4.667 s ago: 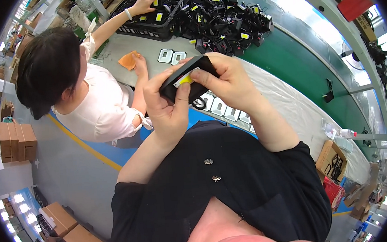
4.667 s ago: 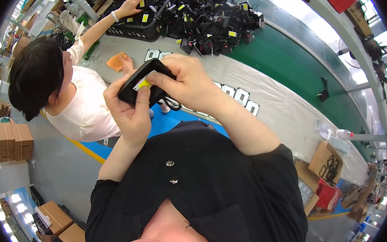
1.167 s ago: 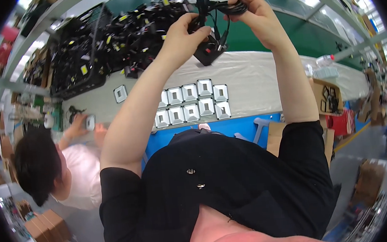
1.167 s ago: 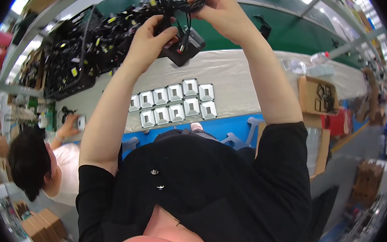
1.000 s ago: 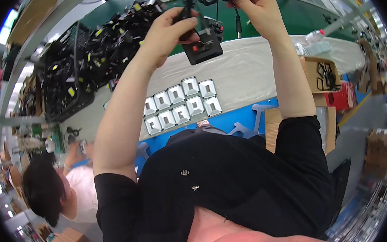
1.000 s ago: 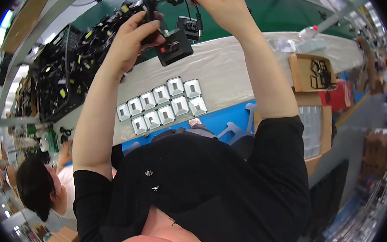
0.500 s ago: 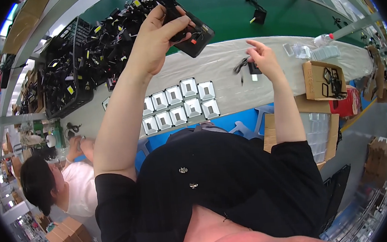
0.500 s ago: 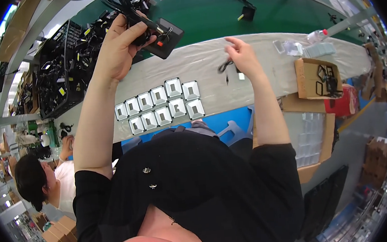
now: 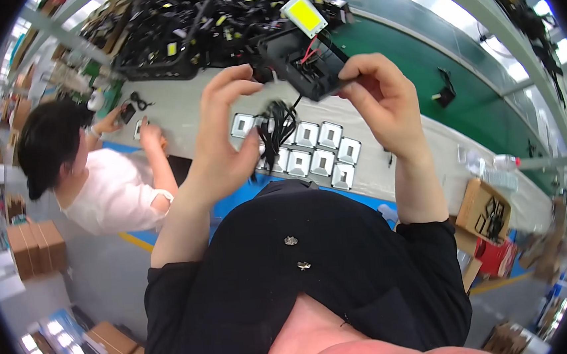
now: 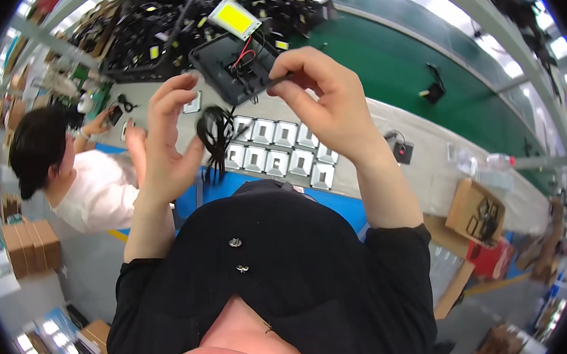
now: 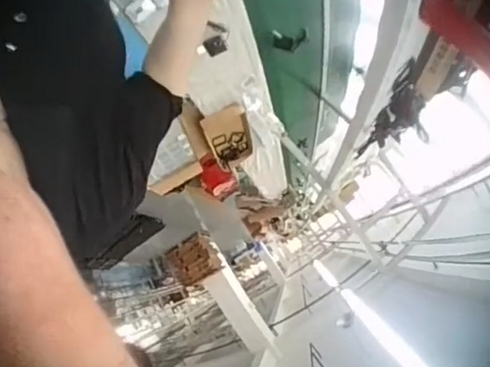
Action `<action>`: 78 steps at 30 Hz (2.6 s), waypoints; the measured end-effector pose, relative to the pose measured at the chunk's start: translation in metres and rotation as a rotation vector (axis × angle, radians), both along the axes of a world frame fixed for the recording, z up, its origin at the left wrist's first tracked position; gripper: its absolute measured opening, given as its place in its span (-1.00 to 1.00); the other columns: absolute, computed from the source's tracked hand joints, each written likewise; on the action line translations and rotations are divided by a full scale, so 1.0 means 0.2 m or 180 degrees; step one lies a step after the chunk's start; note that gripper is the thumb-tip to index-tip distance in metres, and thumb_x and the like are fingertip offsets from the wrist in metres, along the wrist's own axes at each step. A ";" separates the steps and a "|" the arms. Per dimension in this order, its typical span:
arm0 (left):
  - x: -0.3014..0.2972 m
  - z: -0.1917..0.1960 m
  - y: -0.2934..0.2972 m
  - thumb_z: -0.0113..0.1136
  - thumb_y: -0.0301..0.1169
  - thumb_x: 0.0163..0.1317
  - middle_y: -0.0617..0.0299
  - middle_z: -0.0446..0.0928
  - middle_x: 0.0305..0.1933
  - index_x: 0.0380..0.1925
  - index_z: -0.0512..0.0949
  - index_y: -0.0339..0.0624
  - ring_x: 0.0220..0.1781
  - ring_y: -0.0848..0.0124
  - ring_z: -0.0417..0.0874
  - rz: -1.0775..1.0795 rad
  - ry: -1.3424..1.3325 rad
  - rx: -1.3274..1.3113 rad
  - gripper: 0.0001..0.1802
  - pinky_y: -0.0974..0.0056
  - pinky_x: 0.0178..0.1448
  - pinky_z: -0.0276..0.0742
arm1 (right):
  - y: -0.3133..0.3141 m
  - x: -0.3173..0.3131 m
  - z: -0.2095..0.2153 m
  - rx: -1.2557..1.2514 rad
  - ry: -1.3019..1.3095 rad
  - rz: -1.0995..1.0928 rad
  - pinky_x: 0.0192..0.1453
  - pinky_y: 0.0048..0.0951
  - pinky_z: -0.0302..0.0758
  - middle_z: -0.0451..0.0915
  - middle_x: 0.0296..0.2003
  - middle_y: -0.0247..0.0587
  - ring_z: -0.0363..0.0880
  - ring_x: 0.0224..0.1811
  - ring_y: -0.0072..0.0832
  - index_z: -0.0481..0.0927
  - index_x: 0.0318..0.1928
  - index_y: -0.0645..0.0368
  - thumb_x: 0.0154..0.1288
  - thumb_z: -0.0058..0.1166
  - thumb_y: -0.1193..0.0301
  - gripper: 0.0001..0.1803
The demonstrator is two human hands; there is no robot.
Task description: Assembling LED light components by placing LED panels into plastic housings.
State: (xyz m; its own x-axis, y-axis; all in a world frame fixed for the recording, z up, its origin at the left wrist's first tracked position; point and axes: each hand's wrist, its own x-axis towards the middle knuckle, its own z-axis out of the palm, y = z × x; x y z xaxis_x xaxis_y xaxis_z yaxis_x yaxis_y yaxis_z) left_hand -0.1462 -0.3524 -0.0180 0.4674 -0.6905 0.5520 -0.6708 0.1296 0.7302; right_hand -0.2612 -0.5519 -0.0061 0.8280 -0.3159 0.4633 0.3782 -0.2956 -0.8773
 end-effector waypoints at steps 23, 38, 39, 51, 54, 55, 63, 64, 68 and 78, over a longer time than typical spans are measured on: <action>-0.04 0.12 0.48 -0.10 -0.44 0.27 0.02 0.46 -0.02 0.08 0.24 -0.30 -0.03 0.24 0.57 -0.0032 0.3052 -0.1048 -0.62 0.14 -0.10 0.60 | 0.56 0.39 0.44 -0.2597 -0.0089 0.0809 -0.24 -0.61 0.41 0.51 -0.20 -0.19 0.53 -0.29 -0.59 0.57 -0.12 0.24 0.10 0.05 0.60 -0.72; 0.11 0.08 0.40 0.19 -0.54 0.11 0.26 0.46 -0.16 -0.02 0.30 -0.27 -0.12 0.56 0.47 0.0706 0.1900 -0.1120 -0.57 0.44 -0.03 0.43 | 0.53 0.36 0.32 -0.3238 -0.0761 0.0324 -0.34 -0.48 0.48 0.55 -0.32 -0.26 0.56 -0.39 -0.41 0.58 -0.26 0.20 -0.08 0.25 0.51 -0.73; 0.12 0.08 0.40 0.19 -0.54 0.11 0.26 0.46 -0.16 -0.02 0.30 -0.27 -0.12 0.56 0.47 0.0698 0.1900 -0.1121 -0.57 0.44 -0.03 0.43 | 0.54 0.36 0.33 -0.3129 -0.0726 0.0299 -0.36 -0.44 0.47 0.54 -0.37 -0.25 0.55 -0.42 -0.39 0.60 -0.28 0.19 -0.04 0.23 0.51 -0.78; 0.20 0.10 0.41 0.12 -0.47 0.20 0.20 0.46 -0.12 -0.02 0.29 -0.25 -0.11 0.51 0.51 -0.0065 0.2704 -0.1620 -0.64 0.39 -0.05 0.50 | 0.62 0.41 0.36 -0.1808 0.0106 0.0261 -0.42 -0.56 0.38 0.53 -0.51 -0.25 0.50 -0.48 -0.47 0.68 -0.33 0.15 -0.08 0.25 0.50 -0.80; 0.22 0.13 0.39 0.01 -0.48 0.26 0.12 0.52 -0.18 -0.08 0.36 -0.33 -0.18 0.37 0.60 0.0349 0.2698 -0.1801 -0.75 0.28 -0.13 0.59 | 0.63 0.43 0.36 -0.1730 0.0059 0.0221 -0.42 -0.56 0.38 0.54 -0.51 -0.24 0.51 -0.48 -0.48 0.68 -0.34 0.17 -0.10 0.26 0.50 -0.80; 0.23 0.13 0.39 0.02 -0.48 0.26 0.12 0.53 -0.20 -0.09 0.38 -0.33 -0.20 0.37 0.61 0.0200 0.2676 -0.1901 -0.76 0.29 -0.14 0.59 | 0.64 0.44 0.35 -0.1741 -0.0035 0.0176 -0.43 -0.56 0.38 0.54 -0.51 -0.24 0.51 -0.47 -0.48 0.68 -0.35 0.18 -0.11 0.27 0.51 -0.80; 0.26 0.15 0.38 0.09 -0.48 0.21 0.15 0.51 -0.27 -0.14 0.31 -0.28 -0.32 0.45 0.60 0.0406 0.2552 -0.1834 -0.74 0.37 -0.44 0.64 | 0.73 0.44 0.35 -0.2239 -0.0526 -0.0147 -0.44 -0.51 0.42 0.53 -0.50 -0.24 0.51 -0.47 -0.45 0.67 -0.37 0.20 -0.14 0.28 0.56 -0.80; 0.26 0.15 0.38 0.08 -0.50 0.21 0.15 0.50 -0.25 -0.12 0.31 -0.28 -0.29 0.46 0.59 0.0456 0.2483 -0.1838 -0.74 0.38 -0.37 0.63 | 0.74 0.45 0.34 -0.2272 -0.0644 -0.0211 -0.43 -0.51 0.43 0.53 -0.49 -0.24 0.50 -0.46 -0.45 0.67 -0.38 0.21 -0.15 0.28 0.58 -0.79; 0.24 0.11 0.38 0.06 -0.55 0.21 0.18 0.47 -0.18 -0.05 0.31 -0.25 -0.15 0.50 0.53 0.0953 0.1910 -0.1657 -0.70 0.40 -0.13 0.54 | 0.78 0.46 0.26 -0.2290 -0.1103 -0.0450 -0.42 -0.49 0.41 0.52 -0.45 -0.25 0.48 -0.48 -0.43 0.65 -0.39 0.21 -0.19 0.29 0.58 -0.77; 0.06 0.14 0.50 -0.07 -0.58 0.11 0.15 0.32 0.08 0.21 0.12 -0.27 0.09 0.46 0.37 -0.0572 0.2177 -0.2182 -0.40 0.34 0.18 0.28 | 0.88 0.42 0.19 -0.1976 -0.1752 -0.0811 -0.42 -0.55 0.38 0.54 -0.40 -0.25 0.46 -0.49 -0.50 0.68 -0.31 0.15 -0.24 0.33 0.57 -0.68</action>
State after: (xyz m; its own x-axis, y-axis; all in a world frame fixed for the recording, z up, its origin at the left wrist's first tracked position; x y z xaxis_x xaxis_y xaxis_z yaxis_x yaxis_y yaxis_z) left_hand -0.1338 -0.2531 0.0109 0.7547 -0.4139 0.5090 -0.0604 0.7287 0.6821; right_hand -0.1772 -0.3767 0.0322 0.3736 -0.0185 0.9274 0.5586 -0.7937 -0.2409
